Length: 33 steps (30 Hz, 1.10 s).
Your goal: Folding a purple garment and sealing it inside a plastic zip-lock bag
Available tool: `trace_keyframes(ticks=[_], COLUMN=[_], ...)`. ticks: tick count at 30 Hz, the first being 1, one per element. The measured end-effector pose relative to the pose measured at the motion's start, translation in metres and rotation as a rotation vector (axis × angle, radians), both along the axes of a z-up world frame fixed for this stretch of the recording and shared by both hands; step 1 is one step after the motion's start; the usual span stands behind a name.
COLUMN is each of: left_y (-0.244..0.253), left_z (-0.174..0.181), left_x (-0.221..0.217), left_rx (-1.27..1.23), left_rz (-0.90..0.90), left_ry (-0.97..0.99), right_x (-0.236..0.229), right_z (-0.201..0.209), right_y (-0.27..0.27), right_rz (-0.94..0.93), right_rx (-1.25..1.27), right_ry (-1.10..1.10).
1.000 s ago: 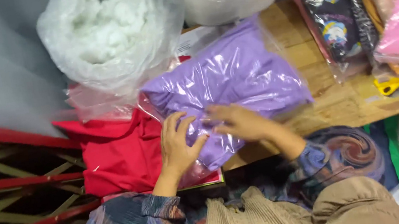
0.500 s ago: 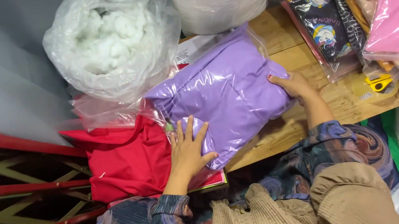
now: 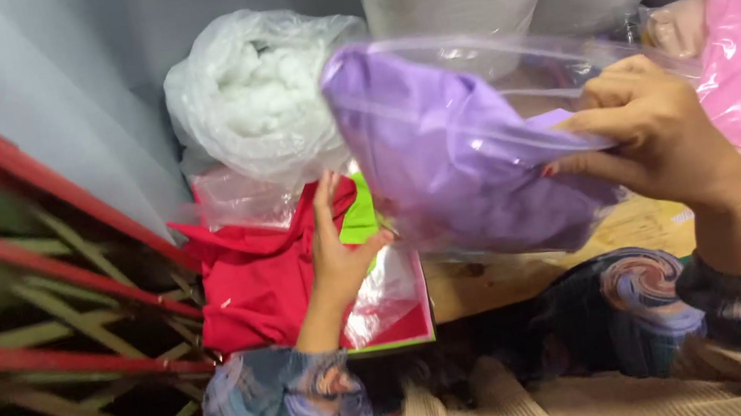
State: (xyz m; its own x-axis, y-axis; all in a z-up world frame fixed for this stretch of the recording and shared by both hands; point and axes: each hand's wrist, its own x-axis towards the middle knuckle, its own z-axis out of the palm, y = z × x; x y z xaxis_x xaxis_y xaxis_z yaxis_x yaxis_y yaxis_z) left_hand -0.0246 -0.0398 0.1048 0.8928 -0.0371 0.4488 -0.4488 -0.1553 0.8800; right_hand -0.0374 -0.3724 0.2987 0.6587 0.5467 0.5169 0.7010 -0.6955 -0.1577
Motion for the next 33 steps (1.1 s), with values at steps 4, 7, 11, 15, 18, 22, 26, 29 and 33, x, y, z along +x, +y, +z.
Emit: trace_keyframes(ticks=[4, 7, 11, 15, 18, 22, 26, 29, 33], left_y=[-0.004, -0.006, -0.010, -0.012, -0.012, -0.017, -0.026, -0.030, -0.033], left_z=[0.000, 0.018, 0.028, 0.014, 0.026, 0.046, 0.061, 0.061, 0.073], left_x=[0.009, -0.002, -0.017, -0.019, -0.027, -0.037, -0.047, -0.050, -0.056], left_rx=[-0.364, -0.536, -0.311, -0.324, -0.370, -0.326, -0.378, -0.328, -0.205], left_rz=[-0.186, -0.163, -0.052, -0.075, -0.097, -0.107, -0.081, -0.010, 0.201], left_ry=[0.115, 0.296, 0.087, 0.064, 0.103, 0.026, -0.106, -0.193, -0.288], right_x=[-0.014, -0.028, -0.052, -0.070, -0.058, -0.052, -0.032, -0.026, -0.020], right_z=[-0.003, -0.017, -0.027, -0.032, -0.072, -0.118, -0.162, -0.157, -0.143], right_y=[0.015, 0.016, 0.005, -0.031, -0.075, -0.091, -0.101, -0.094, -0.087], right_rz=[0.053, 0.052, -0.004, -0.107, -0.093, -0.059, 0.034, 0.080, 0.037], right_rx=[-0.111, -0.125, -0.096, 0.291, 0.701, 1.067, 1.301, 1.439, 1.471], right_ry=[-0.153, -0.117, -0.101, -0.012, 0.290, 0.581, 0.413, 0.396, 0.416])
